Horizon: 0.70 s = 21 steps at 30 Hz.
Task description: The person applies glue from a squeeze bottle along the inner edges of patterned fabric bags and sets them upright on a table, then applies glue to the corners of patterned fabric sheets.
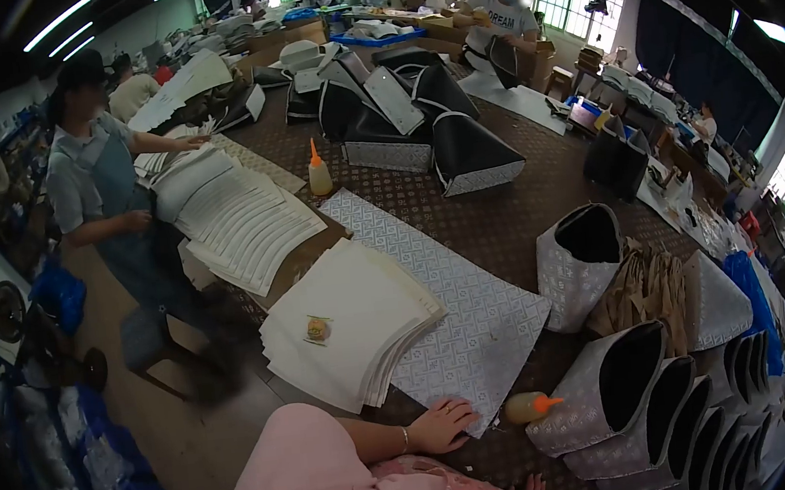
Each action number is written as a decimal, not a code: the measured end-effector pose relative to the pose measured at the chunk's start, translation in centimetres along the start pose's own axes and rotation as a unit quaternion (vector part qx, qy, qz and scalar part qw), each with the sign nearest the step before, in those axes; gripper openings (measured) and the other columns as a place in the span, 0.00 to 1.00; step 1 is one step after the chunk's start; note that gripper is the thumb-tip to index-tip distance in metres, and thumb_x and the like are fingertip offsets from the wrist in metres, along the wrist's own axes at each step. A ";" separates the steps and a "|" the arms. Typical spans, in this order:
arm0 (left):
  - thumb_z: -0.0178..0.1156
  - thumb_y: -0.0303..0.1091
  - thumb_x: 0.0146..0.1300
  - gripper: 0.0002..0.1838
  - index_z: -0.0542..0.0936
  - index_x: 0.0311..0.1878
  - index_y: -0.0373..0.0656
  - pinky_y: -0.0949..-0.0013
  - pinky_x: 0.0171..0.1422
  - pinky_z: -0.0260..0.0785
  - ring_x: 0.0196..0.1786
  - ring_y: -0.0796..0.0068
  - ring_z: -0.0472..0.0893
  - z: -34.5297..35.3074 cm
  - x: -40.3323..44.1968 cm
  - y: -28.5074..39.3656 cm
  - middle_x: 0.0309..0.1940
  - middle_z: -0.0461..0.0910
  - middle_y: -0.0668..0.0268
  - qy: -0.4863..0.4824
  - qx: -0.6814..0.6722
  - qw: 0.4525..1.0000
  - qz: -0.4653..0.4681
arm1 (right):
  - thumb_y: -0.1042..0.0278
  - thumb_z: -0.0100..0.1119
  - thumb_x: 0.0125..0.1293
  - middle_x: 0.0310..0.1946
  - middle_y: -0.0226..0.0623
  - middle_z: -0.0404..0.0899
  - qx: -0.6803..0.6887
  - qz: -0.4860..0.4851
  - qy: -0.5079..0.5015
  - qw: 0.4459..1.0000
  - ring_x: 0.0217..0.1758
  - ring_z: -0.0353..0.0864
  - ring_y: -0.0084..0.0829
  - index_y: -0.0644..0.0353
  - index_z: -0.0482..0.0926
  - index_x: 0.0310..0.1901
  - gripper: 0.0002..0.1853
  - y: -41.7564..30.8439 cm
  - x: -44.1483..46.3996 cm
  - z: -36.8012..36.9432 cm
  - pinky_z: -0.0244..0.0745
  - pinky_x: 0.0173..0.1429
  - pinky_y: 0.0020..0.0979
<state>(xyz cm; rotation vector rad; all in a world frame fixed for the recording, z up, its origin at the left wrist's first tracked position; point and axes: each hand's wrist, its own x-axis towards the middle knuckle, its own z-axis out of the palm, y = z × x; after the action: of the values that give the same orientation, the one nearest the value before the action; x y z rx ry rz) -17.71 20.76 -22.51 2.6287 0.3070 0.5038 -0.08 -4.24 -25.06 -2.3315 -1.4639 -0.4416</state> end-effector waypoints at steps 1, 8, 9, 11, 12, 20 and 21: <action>0.59 0.41 0.54 0.28 0.67 0.58 0.44 0.58 0.65 0.53 0.61 0.61 0.65 0.2 -0.1 -0.1 0.51 0.67 0.60 0.003 -0.001 1.000 -0.005 | 0.54 0.41 0.64 0.57 0.41 0.67 0.002 -0.001 -0.006 1.000 0.62 0.63 0.44 0.60 0.70 0.54 0.23 0.0 0.3 -0.2 0.51 0.65 0.49; 0.61 0.39 0.52 0.30 0.66 0.59 0.44 0.58 0.67 0.51 0.63 0.60 0.62 0.6 -0.6 -0.7 0.54 0.65 0.60 -0.015 -0.042 0.999 0.001 | 0.53 0.41 0.63 0.57 0.41 0.67 0.005 0.025 -0.031 0.999 0.61 0.64 0.45 0.60 0.69 0.54 0.24 0.0 1.5 -1.3 0.53 0.64 0.49; 0.61 0.39 0.51 0.30 0.65 0.59 0.45 0.58 0.67 0.51 0.64 0.60 0.62 0.7 -0.6 -0.7 0.54 0.65 0.60 -0.025 -0.045 0.999 -0.001 | 0.53 0.41 0.63 0.57 0.41 0.67 0.004 0.031 -0.036 0.999 0.61 0.64 0.45 0.60 0.69 0.54 0.24 0.0 1.4 -1.5 0.53 0.64 0.49; 0.61 0.39 0.51 0.31 0.65 0.59 0.45 0.58 0.67 0.51 0.64 0.60 0.61 0.1 -0.3 -0.7 0.54 0.65 0.60 -0.037 -0.041 0.998 -0.001 | 0.53 0.41 0.63 0.58 0.41 0.67 0.003 0.043 -0.047 0.998 0.61 0.64 0.45 0.60 0.69 0.55 0.24 0.0 1.0 -2.0 0.53 0.64 0.49; 0.61 0.39 0.50 0.31 0.65 0.59 0.45 0.57 0.67 0.51 0.64 0.60 0.61 -0.1 -0.3 -0.6 0.55 0.64 0.60 -0.048 -0.036 0.998 -0.002 | 0.53 0.41 0.63 0.58 0.41 0.67 0.002 0.048 -0.054 0.997 0.61 0.64 0.45 0.60 0.69 0.55 0.24 0.0 0.7 -2.3 0.54 0.64 0.49; 0.62 0.38 0.48 0.30 0.66 0.57 0.48 0.58 0.65 0.53 0.64 0.62 0.62 -0.1 -0.2 -1.6 0.55 0.64 0.61 -0.066 -0.055 0.996 0.007 | 0.52 0.41 0.62 0.58 0.41 0.67 0.005 0.073 -0.092 0.993 0.61 0.64 0.45 0.60 0.69 0.55 0.25 -0.5 0.3 -2.0 0.55 0.63 0.49; 0.63 0.37 0.46 0.30 0.67 0.56 0.49 0.58 0.65 0.53 0.63 0.62 0.62 0.0 -0.2 -1.8 0.54 0.65 0.61 -0.068 -0.069 0.995 0.007 | 0.51 0.41 0.62 0.58 0.41 0.67 0.005 0.075 -0.098 0.992 0.61 0.65 0.45 0.60 0.69 0.55 0.25 -0.5 0.2 -1.8 0.55 0.63 0.49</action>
<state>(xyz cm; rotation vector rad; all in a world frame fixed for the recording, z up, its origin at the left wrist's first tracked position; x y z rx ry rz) -18.15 22.28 -23.39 2.5174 0.2027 0.3344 -0.60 -4.70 -23.27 -2.5132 -1.3565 -0.1688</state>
